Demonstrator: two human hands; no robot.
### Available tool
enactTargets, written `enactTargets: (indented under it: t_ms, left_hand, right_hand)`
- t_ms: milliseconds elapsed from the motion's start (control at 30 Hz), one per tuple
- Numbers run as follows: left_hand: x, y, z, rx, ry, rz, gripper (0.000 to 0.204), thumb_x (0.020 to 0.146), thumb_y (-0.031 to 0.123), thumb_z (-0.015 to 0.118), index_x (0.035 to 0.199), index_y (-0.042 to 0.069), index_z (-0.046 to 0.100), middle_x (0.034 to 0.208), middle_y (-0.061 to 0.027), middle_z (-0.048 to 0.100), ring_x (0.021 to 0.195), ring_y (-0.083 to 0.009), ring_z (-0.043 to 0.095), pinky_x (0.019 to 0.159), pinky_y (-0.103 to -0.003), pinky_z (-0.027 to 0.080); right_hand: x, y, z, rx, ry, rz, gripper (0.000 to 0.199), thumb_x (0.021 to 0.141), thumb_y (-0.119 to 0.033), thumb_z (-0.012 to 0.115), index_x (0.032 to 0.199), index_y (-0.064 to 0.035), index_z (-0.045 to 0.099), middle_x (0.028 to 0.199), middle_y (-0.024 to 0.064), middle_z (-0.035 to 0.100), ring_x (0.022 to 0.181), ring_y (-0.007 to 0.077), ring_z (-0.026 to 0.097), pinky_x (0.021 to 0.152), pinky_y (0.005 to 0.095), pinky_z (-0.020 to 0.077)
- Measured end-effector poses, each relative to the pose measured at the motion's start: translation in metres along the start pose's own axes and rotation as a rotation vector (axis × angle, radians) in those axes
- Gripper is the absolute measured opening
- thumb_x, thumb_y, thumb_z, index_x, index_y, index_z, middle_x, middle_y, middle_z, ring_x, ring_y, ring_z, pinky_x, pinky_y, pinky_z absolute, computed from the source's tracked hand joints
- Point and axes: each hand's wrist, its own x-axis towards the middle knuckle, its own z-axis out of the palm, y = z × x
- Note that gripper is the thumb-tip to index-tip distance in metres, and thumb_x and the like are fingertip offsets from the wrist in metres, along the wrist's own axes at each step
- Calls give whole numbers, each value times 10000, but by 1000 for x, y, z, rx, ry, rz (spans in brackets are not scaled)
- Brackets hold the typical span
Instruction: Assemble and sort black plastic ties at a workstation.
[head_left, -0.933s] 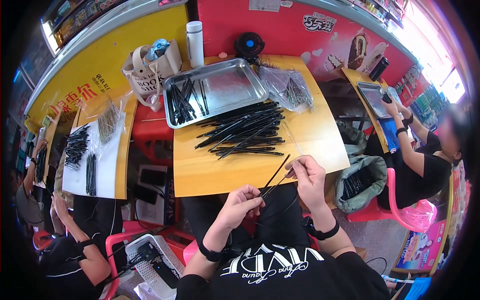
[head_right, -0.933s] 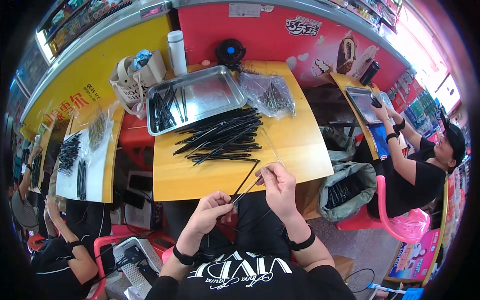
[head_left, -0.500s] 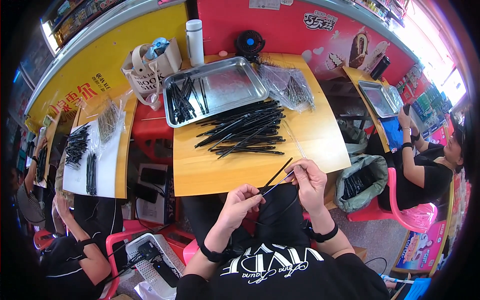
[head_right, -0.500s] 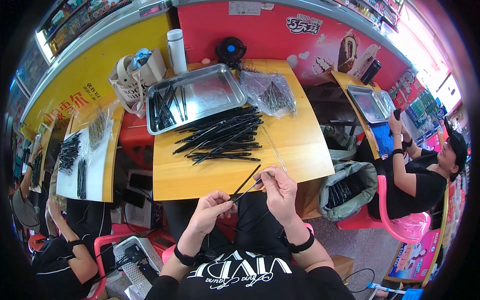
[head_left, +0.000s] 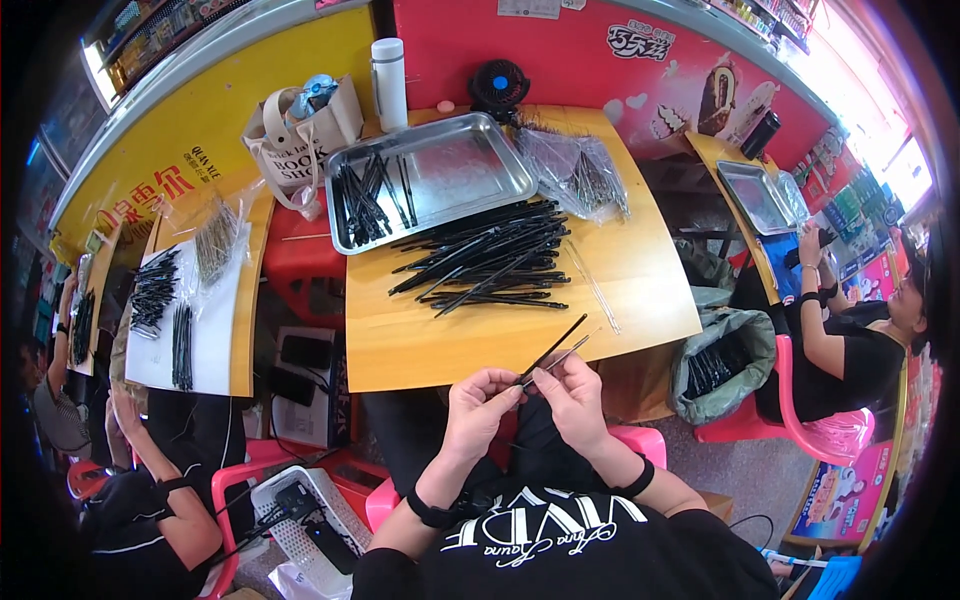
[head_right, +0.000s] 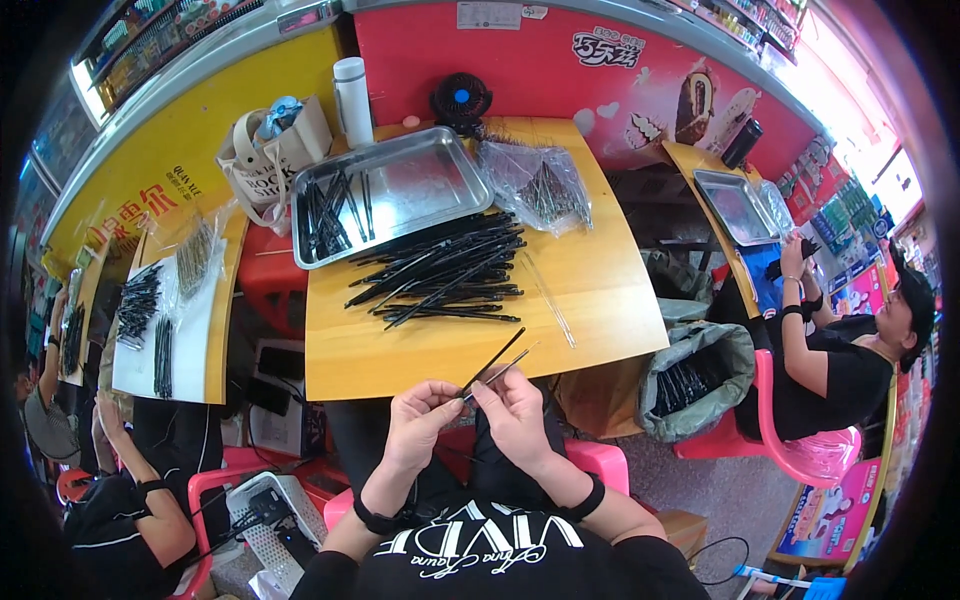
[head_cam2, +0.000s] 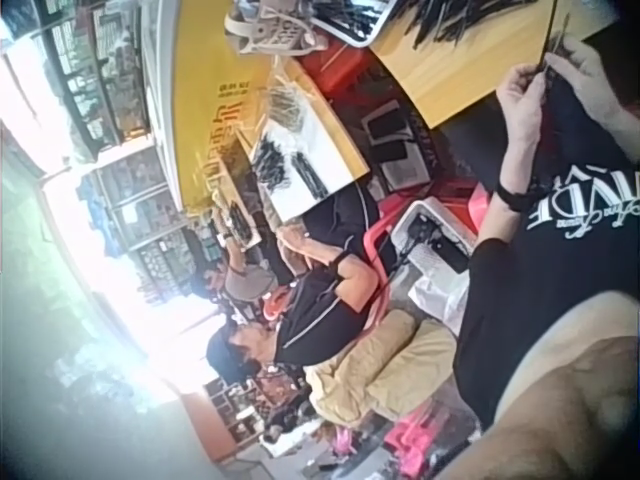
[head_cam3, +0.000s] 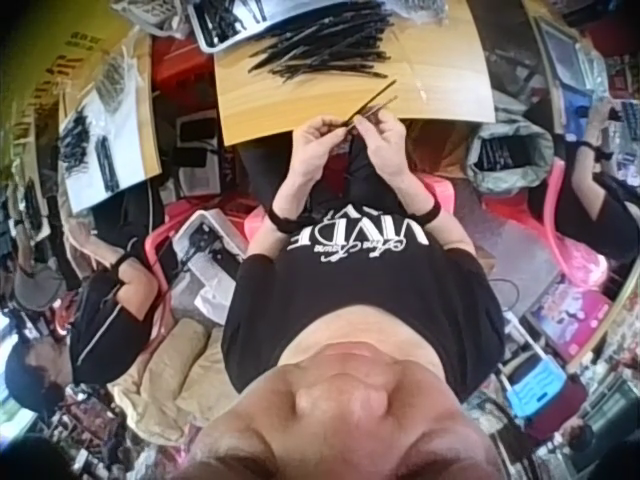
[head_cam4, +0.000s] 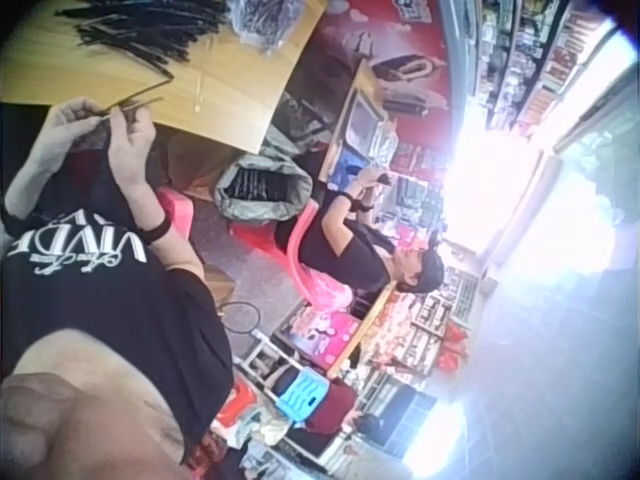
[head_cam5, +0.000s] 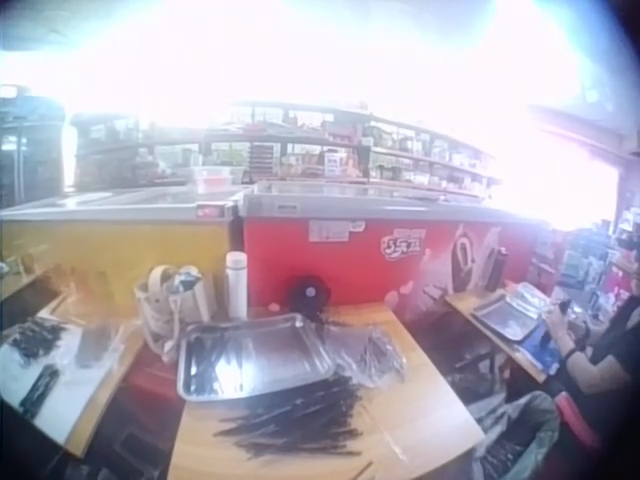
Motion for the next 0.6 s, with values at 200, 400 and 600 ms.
enactTargets:
  t_ms: [200, 400, 600]
  left_hand:
    - [-3, -1, 2, -13, 28, 65, 117, 825, -49, 628, 941, -54, 615, 849, -101, 671, 746, -141, 645, 726, -248, 526]
    - [-4, 0, 6, -38, 36, 88, 112, 822, -59, 630, 932, -47, 610, 847, -91, 667, 745, -124, 636, 723, -232, 520]
    - [2, -8, 5, -56, 60, 101, 99, 821, -67, 630, 911, -35, 604, 837, -80, 660, 741, -113, 629, 723, -228, 521]
  right_hand:
    - [-4, 4, 12, -5, 42, -21, 126, 932, -9, 507, 1055, 19, 498, 915, 63, 597, 797, 74, 566, 692, 226, 483]
    - [-4, 7, 13, -55, 76, -84, 107, 924, 5, 495, 1029, 15, 479, 892, 58, 573, 780, 68, 550, 687, 214, 468]
    - [2, 16, 16, -66, 112, -107, 98, 905, 31, 479, 1002, 20, 481, 852, 54, 575, 737, 68, 552, 646, 211, 459]
